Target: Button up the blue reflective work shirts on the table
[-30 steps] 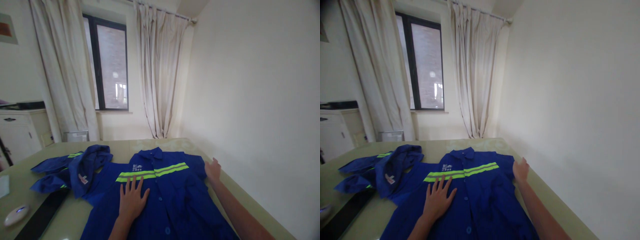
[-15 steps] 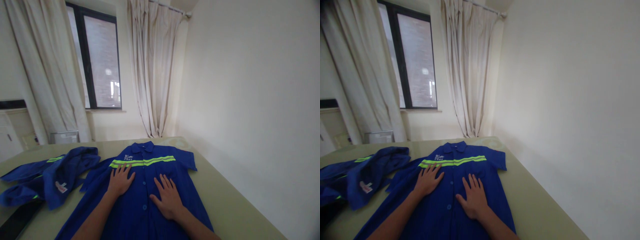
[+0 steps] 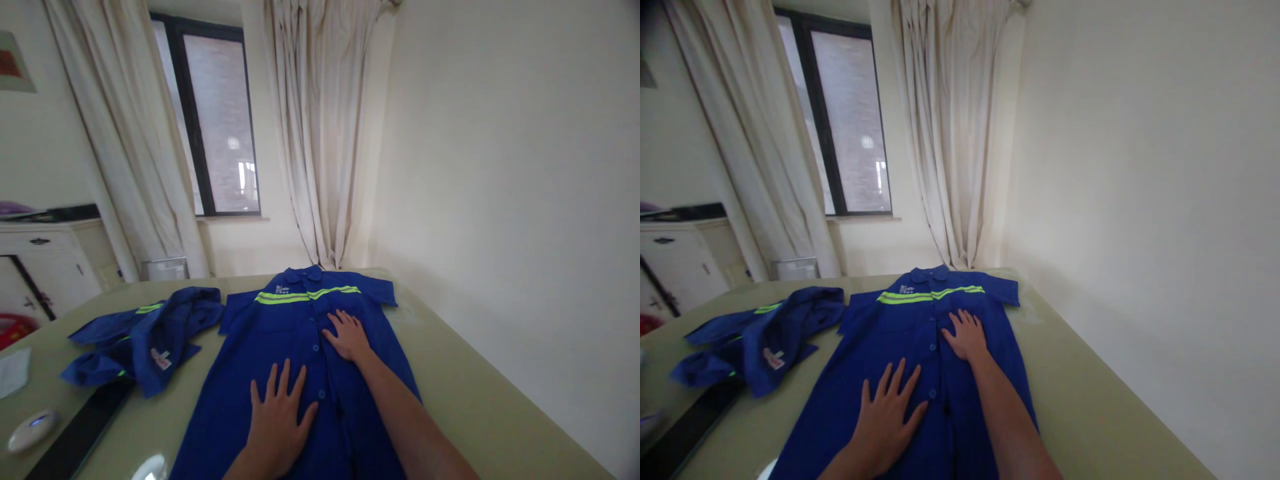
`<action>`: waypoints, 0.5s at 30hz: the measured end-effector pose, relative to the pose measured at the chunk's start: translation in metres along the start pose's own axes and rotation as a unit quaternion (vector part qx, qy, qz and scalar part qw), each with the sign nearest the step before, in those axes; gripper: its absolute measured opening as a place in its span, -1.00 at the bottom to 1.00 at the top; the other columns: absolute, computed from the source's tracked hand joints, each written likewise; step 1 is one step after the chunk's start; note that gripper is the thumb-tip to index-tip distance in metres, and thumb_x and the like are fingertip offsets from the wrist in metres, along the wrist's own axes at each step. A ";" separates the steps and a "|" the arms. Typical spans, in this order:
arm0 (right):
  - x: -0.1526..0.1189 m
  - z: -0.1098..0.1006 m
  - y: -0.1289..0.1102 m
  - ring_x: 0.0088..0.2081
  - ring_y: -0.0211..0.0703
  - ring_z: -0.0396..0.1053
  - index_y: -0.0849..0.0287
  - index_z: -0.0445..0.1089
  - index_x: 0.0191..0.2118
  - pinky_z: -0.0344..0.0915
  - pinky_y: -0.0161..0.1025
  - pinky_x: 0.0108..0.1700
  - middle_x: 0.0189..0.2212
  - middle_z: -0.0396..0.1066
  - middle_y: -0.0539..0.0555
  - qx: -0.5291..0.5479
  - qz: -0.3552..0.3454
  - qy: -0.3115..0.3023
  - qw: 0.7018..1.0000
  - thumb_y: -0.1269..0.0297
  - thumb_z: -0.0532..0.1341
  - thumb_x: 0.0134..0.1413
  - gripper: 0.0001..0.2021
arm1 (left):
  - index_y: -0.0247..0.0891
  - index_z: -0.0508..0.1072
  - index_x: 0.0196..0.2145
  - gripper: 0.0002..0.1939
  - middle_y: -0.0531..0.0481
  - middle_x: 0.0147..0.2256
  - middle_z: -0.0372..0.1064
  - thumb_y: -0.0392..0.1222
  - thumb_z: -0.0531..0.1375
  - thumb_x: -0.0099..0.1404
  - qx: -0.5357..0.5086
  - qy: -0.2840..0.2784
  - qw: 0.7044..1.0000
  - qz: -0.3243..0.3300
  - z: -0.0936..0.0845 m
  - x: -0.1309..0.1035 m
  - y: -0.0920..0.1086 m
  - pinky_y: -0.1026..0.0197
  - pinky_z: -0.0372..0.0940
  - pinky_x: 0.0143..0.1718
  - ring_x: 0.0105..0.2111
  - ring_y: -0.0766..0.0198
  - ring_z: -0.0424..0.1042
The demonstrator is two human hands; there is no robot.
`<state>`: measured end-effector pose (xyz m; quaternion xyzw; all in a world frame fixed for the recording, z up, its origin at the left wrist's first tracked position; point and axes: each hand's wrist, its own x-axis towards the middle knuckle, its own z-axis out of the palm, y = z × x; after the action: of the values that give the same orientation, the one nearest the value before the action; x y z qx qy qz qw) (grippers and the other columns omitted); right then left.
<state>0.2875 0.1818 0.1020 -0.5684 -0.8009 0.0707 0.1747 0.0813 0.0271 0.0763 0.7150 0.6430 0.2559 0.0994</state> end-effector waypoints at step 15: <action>-0.092 -0.031 -0.054 -0.21 0.05 0.48 0.07 0.35 -0.11 0.22 -0.18 -0.23 -0.24 0.53 0.14 -0.016 0.066 -0.025 0.997 0.03 0.23 0.17 -0.72 | 0.11 0.35 0.27 -0.45 -0.12 0.38 0.13 0.17 0.09 0.37 0.038 -0.017 0.999 0.006 -0.017 0.052 -0.020 -0.51 -0.33 0.32 0.40 -0.26 -0.02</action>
<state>0.2775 0.0741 0.1294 -0.6206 -0.7669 0.0828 0.1407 0.0577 0.0779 0.0938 0.7261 0.6465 0.2195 0.0817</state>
